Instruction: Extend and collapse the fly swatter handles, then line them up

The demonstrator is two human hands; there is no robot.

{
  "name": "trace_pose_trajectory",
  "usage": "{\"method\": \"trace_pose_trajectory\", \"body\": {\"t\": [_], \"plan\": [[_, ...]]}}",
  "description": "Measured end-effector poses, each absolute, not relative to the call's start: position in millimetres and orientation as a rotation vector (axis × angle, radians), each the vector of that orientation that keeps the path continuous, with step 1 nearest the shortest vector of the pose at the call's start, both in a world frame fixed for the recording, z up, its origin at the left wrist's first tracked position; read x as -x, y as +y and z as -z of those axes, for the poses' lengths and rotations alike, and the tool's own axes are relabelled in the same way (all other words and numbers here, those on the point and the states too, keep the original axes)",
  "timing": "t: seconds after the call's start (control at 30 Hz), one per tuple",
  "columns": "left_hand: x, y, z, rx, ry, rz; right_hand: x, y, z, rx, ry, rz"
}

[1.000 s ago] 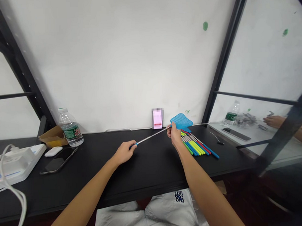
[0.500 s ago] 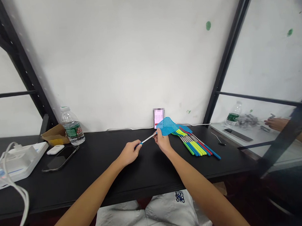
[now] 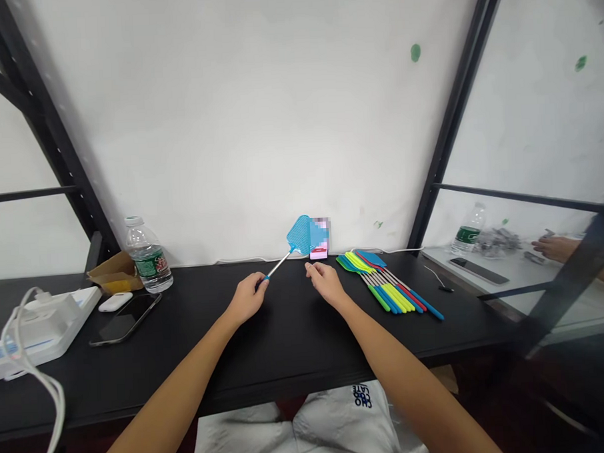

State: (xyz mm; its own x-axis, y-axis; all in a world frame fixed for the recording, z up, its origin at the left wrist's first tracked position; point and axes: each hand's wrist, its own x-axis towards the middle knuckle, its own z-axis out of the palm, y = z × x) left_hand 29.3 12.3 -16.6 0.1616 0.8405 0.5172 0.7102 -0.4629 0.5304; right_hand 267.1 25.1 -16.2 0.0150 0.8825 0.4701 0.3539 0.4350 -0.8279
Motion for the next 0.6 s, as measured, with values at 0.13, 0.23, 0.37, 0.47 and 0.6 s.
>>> {"method": "trace_pose_trajectory", "body": {"t": [0.13,0.23,0.37,0.47,0.6], "plan": [[1,15,10,-2.063,1.638,-1.242,-294,31,16,1.198,-1.579,-0.346],[29,9,7,-1.984,1.763,-1.247,-324,34,15,1.251,-1.536,-0.18],[60,-2,9,-2.069,1.974,-1.149,-373,29,10,1.474,-1.454,0.086],[74,-7,12,-2.121,2.039,-1.056,-410,22,7,1.836,-1.273,0.185],[81,-8,14,-2.153,2.085,-0.864,-447,19,9,2.114,-1.147,0.28]]}}
